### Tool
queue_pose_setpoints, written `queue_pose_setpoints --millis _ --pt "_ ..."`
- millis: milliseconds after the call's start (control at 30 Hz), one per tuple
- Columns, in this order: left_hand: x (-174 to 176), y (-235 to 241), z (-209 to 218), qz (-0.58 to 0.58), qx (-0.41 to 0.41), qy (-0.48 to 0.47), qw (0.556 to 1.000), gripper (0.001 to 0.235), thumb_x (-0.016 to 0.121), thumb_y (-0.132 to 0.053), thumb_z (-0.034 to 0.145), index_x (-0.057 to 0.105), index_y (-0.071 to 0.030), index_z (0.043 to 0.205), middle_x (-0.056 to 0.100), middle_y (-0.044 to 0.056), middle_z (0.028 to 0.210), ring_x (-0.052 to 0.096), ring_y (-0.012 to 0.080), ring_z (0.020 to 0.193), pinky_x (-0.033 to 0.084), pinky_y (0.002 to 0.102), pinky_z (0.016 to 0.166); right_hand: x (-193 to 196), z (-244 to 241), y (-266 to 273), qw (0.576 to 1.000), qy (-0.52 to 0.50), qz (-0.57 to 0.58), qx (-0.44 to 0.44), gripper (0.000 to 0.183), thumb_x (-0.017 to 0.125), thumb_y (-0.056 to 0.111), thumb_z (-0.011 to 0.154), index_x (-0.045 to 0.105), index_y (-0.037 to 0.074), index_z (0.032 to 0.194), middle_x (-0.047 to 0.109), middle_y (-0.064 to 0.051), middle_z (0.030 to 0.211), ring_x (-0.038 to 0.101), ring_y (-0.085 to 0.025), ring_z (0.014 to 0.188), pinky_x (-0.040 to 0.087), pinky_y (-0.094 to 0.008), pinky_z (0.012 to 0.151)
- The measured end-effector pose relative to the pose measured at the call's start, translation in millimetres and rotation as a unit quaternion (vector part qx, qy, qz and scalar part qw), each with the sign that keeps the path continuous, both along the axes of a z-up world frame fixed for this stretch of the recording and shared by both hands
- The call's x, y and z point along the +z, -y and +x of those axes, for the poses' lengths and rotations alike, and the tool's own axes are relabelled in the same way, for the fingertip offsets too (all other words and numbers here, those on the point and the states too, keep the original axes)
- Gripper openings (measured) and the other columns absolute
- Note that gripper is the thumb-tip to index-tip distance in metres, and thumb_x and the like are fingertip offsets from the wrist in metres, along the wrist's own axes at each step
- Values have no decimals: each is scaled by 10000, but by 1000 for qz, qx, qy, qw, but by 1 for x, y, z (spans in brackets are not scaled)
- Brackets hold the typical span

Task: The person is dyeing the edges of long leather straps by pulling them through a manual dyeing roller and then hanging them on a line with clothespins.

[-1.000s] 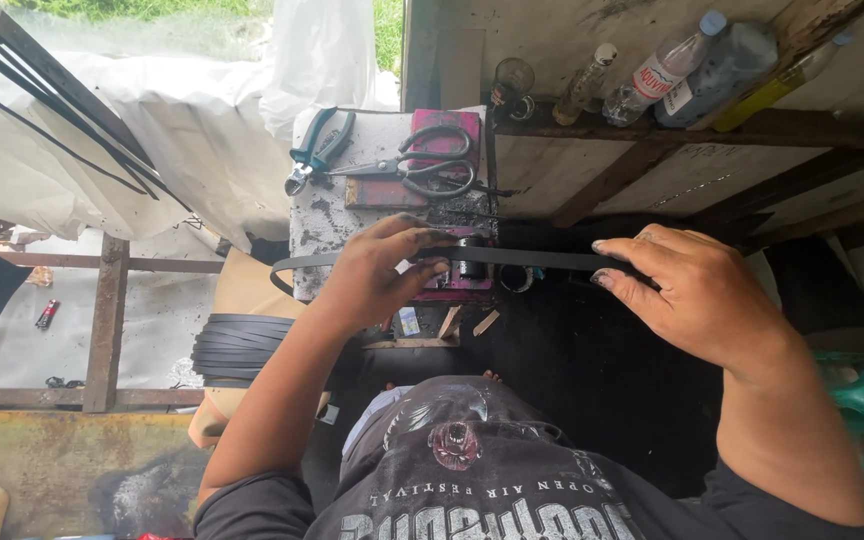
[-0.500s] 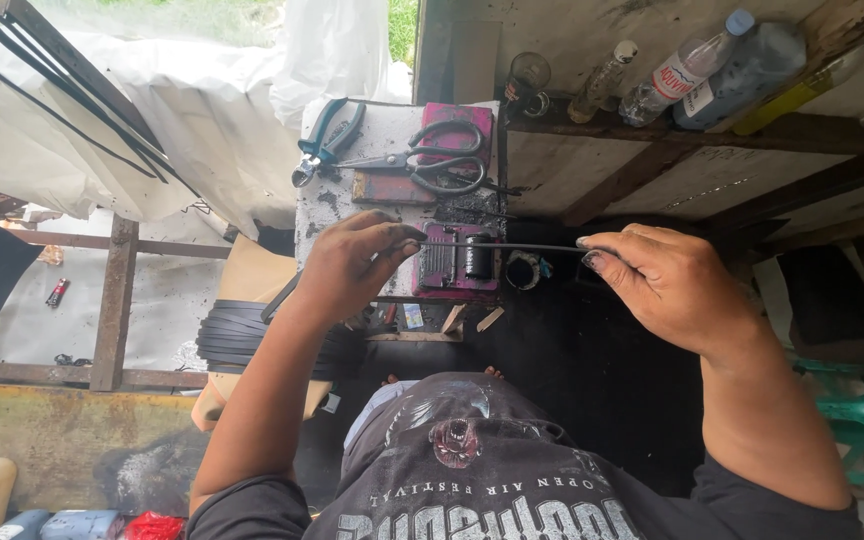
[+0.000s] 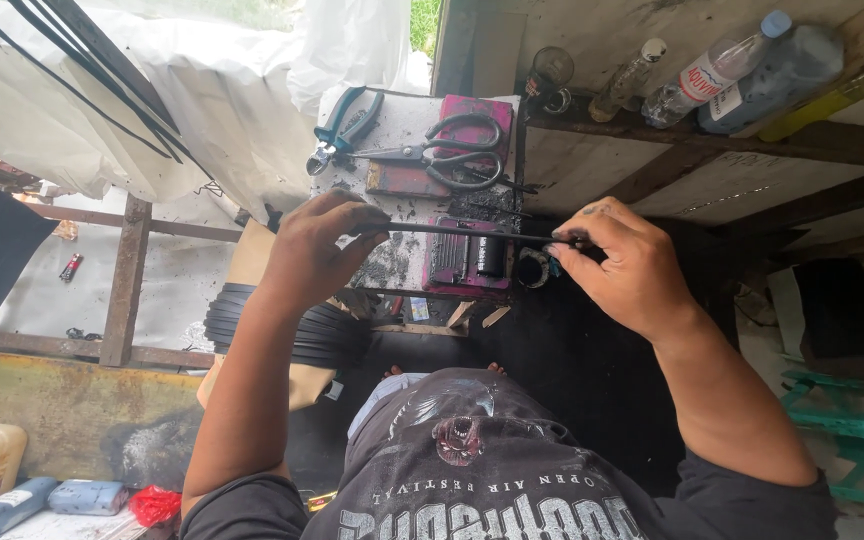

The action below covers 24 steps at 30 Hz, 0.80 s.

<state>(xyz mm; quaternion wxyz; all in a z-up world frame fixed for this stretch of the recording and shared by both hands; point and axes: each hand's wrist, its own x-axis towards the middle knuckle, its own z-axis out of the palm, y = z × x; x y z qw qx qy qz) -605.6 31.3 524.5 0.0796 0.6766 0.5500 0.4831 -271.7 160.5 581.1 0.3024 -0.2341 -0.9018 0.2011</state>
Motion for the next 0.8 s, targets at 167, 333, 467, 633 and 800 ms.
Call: queue_pose_setpoints --millis 167,333,467,633,800 --pt "-8 2 -4 -11 16 -22 1000 186 811 -12 854 770 -77 1024 721 90 850 718 289 714 566 391 672 -22 -8 -7 997 4 72 14 92 800 23 887 763 61 962 656 -46 842 697 -234 833 559 -337 747" --pt "-13 3 -12 2 49 -80 996 202 817 -25 879 797 -148 1037 723 43 870 708 243 745 565 385 738 -53 -12 -11 994 12 107 20 147 750 10 865 783 97 980 661 -41 834 663 -226 831 505 -343 775" --pt "-18 5 -18 7 61 -84 995 217 892 -61 826 804 -143 1007 717 55 871 706 264 769 562 399 755 -70 -20 -9 993 -2 115 27 172 735 -4 862 786 89 997 675 -51 852 672 -234 854 487 -354 799" --pt "-13 6 -18 -34 94 -119 988 154 855 -22 878 805 -113 992 735 75 830 729 266 726 592 403 721 -84 -28 -10 989 -15 144 37 112 757 40 882 765 117 964 683 -11 834 664 -205 841 466 -353 816" --pt "-14 8 -19 -41 111 -186 975 151 863 -53 893 814 -153 994 734 60 851 738 242 758 600 384 747 -92 -33 -10 986 -29 157 43 78 751 65 907 767 128 950 676 -18 841 654 -197 849 454 -353 829"
